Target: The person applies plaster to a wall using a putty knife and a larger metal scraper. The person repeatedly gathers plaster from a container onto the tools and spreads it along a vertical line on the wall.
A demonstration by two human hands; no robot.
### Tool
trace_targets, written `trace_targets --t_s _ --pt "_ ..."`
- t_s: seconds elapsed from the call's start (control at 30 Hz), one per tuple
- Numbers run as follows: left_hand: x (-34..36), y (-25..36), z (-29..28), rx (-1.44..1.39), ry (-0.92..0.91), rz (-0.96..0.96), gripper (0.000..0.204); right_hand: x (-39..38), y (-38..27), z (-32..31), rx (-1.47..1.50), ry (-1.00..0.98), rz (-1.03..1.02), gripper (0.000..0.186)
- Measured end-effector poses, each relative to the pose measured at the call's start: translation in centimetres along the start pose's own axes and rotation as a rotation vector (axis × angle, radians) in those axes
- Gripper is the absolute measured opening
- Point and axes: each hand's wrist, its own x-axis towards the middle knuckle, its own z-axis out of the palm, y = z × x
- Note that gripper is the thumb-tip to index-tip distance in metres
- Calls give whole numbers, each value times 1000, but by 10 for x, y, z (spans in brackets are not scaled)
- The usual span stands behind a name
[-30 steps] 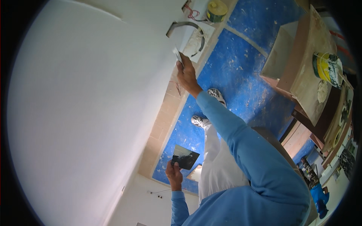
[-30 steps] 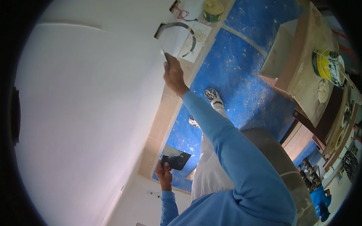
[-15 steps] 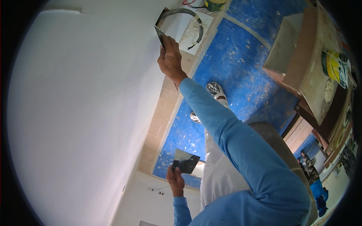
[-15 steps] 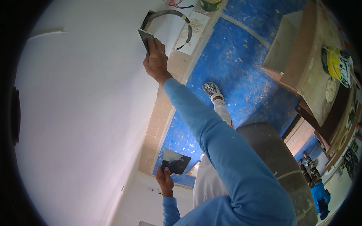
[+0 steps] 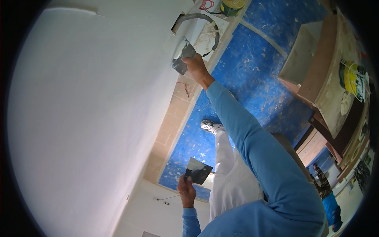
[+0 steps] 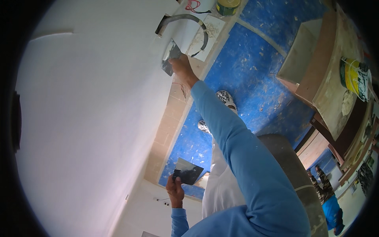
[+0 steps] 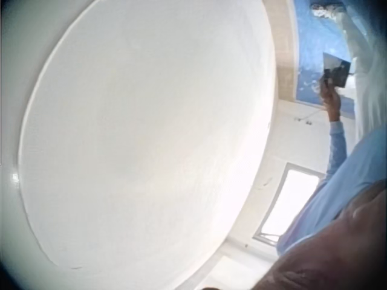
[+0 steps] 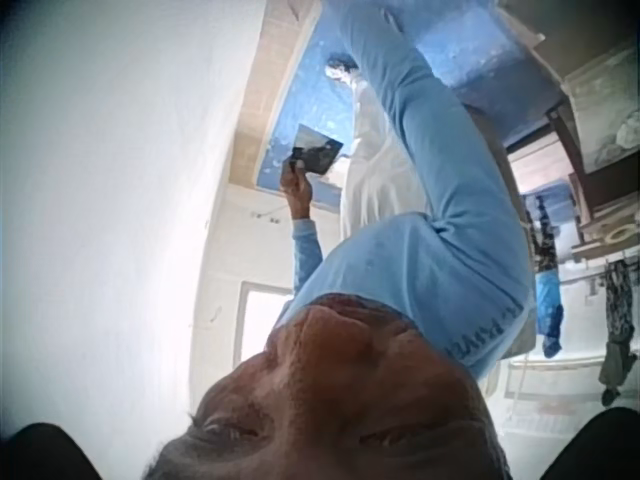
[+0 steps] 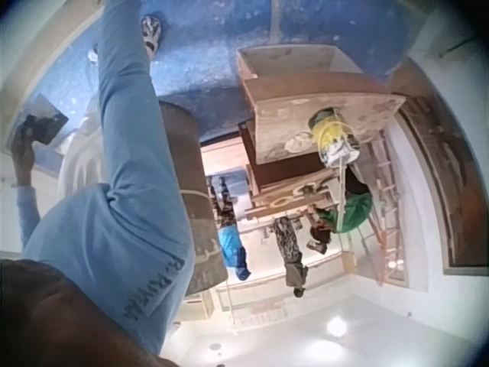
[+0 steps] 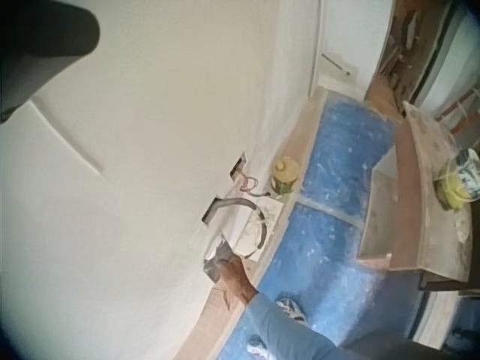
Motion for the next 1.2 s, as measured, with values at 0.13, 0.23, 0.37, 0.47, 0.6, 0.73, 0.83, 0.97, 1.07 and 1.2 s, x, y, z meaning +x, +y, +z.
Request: trace_targets --t_s 0.13,0.23,0.37,0.47,0.6,0.73,0.83,0.97,1.07,1.2 --pt "-2 4 -2 -25 14 -57 16 14 -6 6 -5 48 31 6" --pt "-7 -2 -4 14 24 -40 16 2 -16 20 23 64 -78 9" --pt "-9 4 -4 15 53 29 15 -13 -41 37 -13 39 -200 14" --pt "-14 10 -5 -20 78 61 15 -28 -58 49 -10 37 -201 13" --pt "-23 10 -12 -55 92 71 15 -36 -76 57 53 -11 -290 11" --pt "-35 12 -23 -56 129 109 15 -56 -107 74 118 -34 -359 7" --pt "-41 13 -31 -97 164 147 16 -71 -137 87 128 3 -403 7" --pt "-46 26 -47 -159 199 147 17 -95 -191 112 104 20 -511 5" --pt "-50 28 -57 -166 248 235 15 -114 -230 129 161 28 -531 8" --pt "-51 33 -71 -201 244 266 15 -135 -279 143 156 58 -581 10"
